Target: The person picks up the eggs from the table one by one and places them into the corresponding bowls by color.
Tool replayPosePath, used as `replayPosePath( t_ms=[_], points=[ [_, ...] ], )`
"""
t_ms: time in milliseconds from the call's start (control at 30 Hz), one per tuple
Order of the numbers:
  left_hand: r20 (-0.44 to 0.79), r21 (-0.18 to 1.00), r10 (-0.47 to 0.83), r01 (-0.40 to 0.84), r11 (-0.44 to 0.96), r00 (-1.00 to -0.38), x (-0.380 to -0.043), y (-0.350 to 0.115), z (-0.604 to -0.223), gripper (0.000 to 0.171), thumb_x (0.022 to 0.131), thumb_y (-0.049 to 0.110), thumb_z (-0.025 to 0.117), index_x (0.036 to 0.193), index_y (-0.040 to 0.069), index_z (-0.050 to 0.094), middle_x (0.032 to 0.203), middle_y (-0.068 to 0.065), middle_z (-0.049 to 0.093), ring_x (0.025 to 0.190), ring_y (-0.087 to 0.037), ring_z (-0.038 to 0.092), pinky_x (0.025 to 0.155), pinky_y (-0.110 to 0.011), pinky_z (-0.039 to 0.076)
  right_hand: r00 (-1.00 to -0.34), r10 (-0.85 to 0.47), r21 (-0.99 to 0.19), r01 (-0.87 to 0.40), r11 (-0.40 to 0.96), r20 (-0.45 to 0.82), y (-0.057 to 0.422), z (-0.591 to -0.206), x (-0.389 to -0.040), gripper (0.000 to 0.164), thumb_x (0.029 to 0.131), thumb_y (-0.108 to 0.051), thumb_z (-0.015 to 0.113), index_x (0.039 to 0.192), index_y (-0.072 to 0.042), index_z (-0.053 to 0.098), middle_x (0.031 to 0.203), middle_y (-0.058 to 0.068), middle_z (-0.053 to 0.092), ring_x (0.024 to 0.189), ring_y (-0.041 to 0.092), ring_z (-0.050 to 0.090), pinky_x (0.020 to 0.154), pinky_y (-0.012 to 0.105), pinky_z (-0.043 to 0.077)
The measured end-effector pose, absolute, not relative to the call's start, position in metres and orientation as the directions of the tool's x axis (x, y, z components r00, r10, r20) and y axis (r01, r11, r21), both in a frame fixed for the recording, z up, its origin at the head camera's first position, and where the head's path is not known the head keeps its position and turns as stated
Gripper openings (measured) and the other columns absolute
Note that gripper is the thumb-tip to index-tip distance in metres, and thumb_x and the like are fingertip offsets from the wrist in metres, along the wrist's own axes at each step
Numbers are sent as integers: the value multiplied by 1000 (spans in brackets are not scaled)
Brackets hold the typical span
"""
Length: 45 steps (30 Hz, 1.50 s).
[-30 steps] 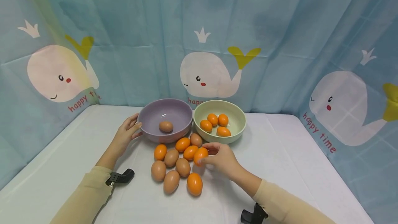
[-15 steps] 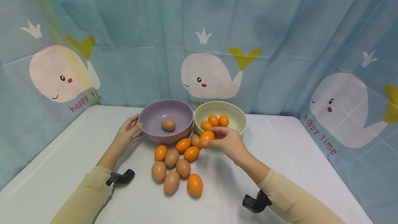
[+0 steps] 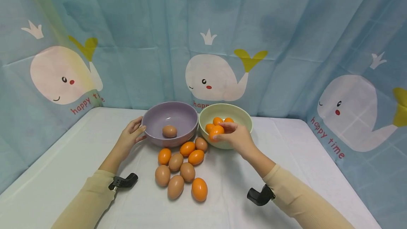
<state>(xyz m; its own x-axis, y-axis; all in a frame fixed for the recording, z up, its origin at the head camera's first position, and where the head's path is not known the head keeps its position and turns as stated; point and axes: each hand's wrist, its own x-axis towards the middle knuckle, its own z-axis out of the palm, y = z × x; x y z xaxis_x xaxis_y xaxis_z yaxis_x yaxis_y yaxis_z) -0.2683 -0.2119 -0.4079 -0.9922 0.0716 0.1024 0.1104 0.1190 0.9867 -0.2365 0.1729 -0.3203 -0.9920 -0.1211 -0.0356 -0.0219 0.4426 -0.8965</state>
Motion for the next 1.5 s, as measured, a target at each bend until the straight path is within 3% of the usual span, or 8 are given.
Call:
replayPosePath(
  t_ms=[167, 400, 600, 700, 1000, 1233, 1500],
  points=[
    [98, 988, 76, 106, 111, -992, -268, -211, -407, 65, 106, 22, 47, 160, 6, 13, 167, -14, 15, 152, -34, 23, 115, -53, 39, -994, -97, -900, 8, 436, -56, 178, -324, -246, 60, 83, -28, 81, 135, -4, 61, 136, 15, 63, 121, 24, 60, 90, 15, 53],
    [102, 987, 74, 110, 116, -992, -268, -212, -406, 65, 106, 24, 48, 160, 6, 14, 167, -14, 15, 152, -35, 23, 114, -52, 40, -994, -71, -901, 43, 431, -82, 182, -329, -262, 57, 86, -27, 79, 136, -6, 61, 139, 14, 61, 125, 27, 58, 88, 15, 55],
    [103, 985, 72, 112, 130, -992, -269, -213, -408, 67, 106, 27, 49, 159, 6, 15, 167, -13, 16, 152, -34, 25, 109, -36, 50, -996, -56, -892, 39, 450, -72, 185, -334, -277, 56, 87, -27, 77, 135, -4, 61, 136, 16, 63, 114, 22, 62, 94, 24, 57],
    [106, 985, 68, 114, 131, -992, -270, -213, -409, 66, 106, 27, 49, 159, 6, 16, 167, -13, 17, 152, -33, 25, 104, -28, 52, -997, -39, -891, 47, 451, -73, 186, -336, -284, 55, 87, -25, 77, 134, -2, 61, 135, 18, 63, 110, 20, 63, 92, 23, 58],
    [98, 987, 67, 105, 119, -993, -270, -213, -409, 65, 106, 24, 48, 159, 6, 16, 167, -12, 17, 152, -33, 26, 110, -40, 48, -993, -34, -886, 85, 457, -113, 186, -346, -305, 54, 88, -20, 76, 135, 0, 59, 138, 20, 60, 125, 30, 59, 102, 33, 55],
    [102, 988, 72, 110, 108, -992, -270, -212, -408, 65, 106, 23, 48, 159, 5, 15, 167, -14, 17, 152, -34, 24, 114, -50, 42, -989, -27, -849, 112, 517, -146, 186, -353, -318, 54, 88, -24, 77, 135, -3, 60, 140, 17, 60, 124, 29, 59, 100, 33, 56],
    [109, 986, 71, 116, 118, -992, -270, -212, -408, 65, 106, 24, 48, 159, 5, 16, 167, -14, 16, 151, -35, 25, 111, -41, 48, -984, -78, -820, 89, 565, -161, 184, -355, -323, 54, 87, -22, 78, 133, -1, 61, 140, 19, 59, 119, 28, 60, 96, 32, 58]
  ],
)
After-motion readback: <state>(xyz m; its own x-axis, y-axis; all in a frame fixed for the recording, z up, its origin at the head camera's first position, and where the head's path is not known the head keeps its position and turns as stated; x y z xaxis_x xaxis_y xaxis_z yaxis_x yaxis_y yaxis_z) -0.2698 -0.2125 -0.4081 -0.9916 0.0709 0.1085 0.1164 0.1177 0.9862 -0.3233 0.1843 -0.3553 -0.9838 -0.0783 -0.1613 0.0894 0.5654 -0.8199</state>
